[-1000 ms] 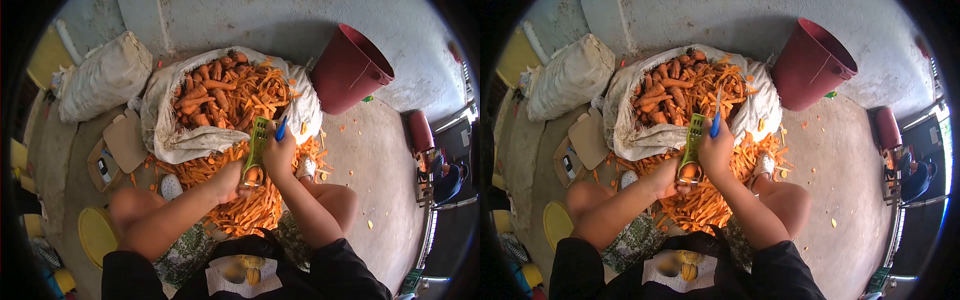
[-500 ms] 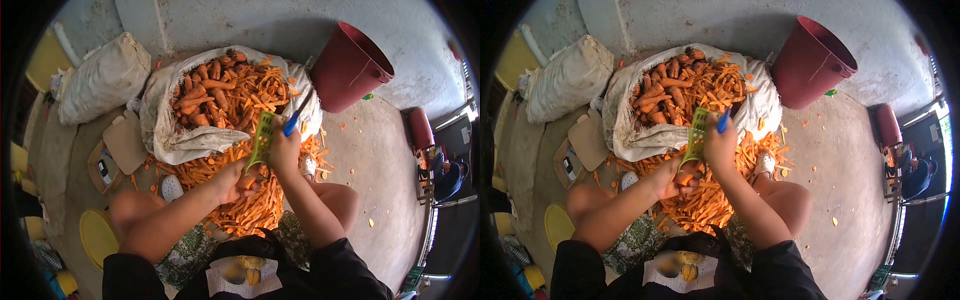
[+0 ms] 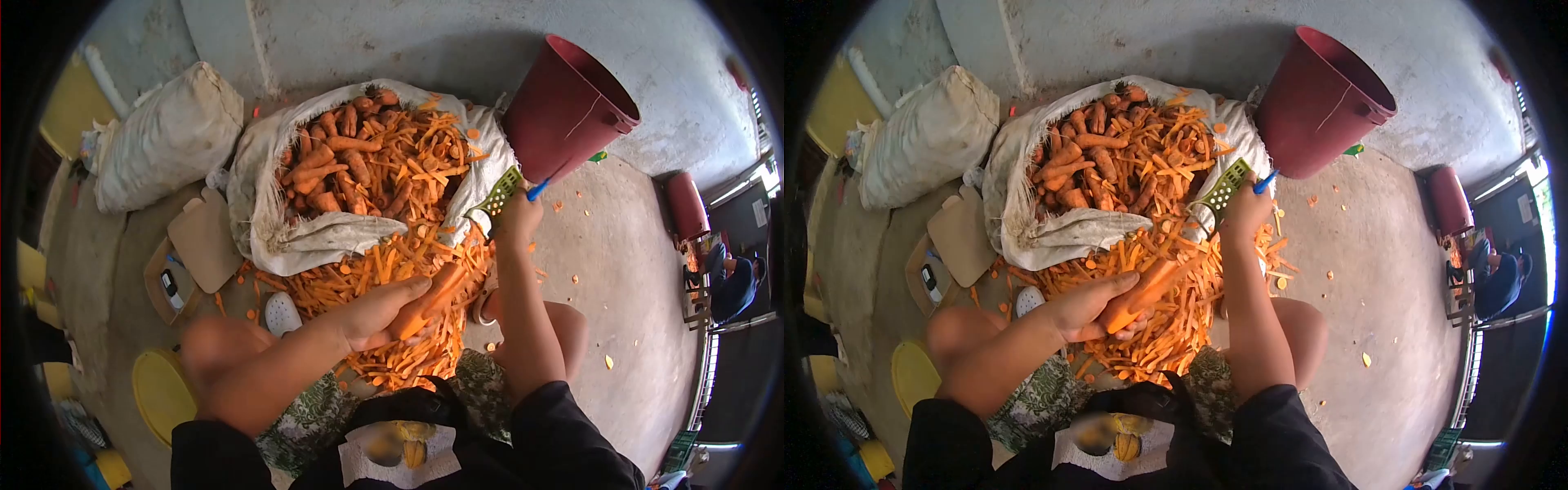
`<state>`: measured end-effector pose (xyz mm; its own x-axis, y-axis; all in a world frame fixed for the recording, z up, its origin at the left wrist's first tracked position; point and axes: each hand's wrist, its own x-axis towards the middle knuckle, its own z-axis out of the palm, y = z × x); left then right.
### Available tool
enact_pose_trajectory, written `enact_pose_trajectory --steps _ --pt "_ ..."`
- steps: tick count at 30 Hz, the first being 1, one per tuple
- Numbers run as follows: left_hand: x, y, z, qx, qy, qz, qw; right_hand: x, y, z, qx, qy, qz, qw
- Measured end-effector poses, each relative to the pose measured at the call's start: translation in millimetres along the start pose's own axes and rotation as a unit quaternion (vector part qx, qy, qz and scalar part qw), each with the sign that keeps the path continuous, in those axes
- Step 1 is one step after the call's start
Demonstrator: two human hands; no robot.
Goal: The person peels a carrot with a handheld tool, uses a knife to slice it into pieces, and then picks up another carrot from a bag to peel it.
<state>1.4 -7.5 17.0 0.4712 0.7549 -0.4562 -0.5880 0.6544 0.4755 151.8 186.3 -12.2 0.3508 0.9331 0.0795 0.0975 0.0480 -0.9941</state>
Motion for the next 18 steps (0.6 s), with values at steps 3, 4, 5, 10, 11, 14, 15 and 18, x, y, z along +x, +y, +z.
enact_pose_trajectory --steps 3,4,5,10,11,14,15,18 --pt "5.5 6.0 -5.8 0.001 0.025 0.020 1.000 -30.3 -23.0 2.2 0.055 -0.078 0.015 0.995" --pt "12.3 5.1 -16.1 -0.038 0.019 0.028 0.999 -57.9 -47.4 5.7 0.075 -0.118 0.061 0.988" --pt "16.1 5.5 -21.3 -0.076 0.013 0.037 0.996 -77.1 -55.9 8.9 0.066 -0.153 0.030 0.986" --pt "19.8 6.2 -20.1 -0.071 -0.037 0.100 0.992 -110.8 -48.2 15.9 0.057 -0.229 -0.017 0.972" --pt "18.9 5.6 -15.3 -0.071 -0.037 0.099 0.992 -109.9 -43.2 16.3 0.004 -0.227 -0.064 0.972" --pt "18.3 5.3 -7.0 -0.111 0.077 0.086 0.987 -109.2 -38.9 16.7 -0.044 -0.221 -0.097 0.969" --pt "19.7 3.2 -15.1 -0.083 0.033 0.084 0.992 -109.1 -37.9 16.3 -0.040 -0.217 -0.083 0.972" --pt "16.0 -6.3 -16.2 -0.041 0.006 0.039 0.998 -71.7 -30.2 14.0 -0.053 -0.124 -0.075 0.988"
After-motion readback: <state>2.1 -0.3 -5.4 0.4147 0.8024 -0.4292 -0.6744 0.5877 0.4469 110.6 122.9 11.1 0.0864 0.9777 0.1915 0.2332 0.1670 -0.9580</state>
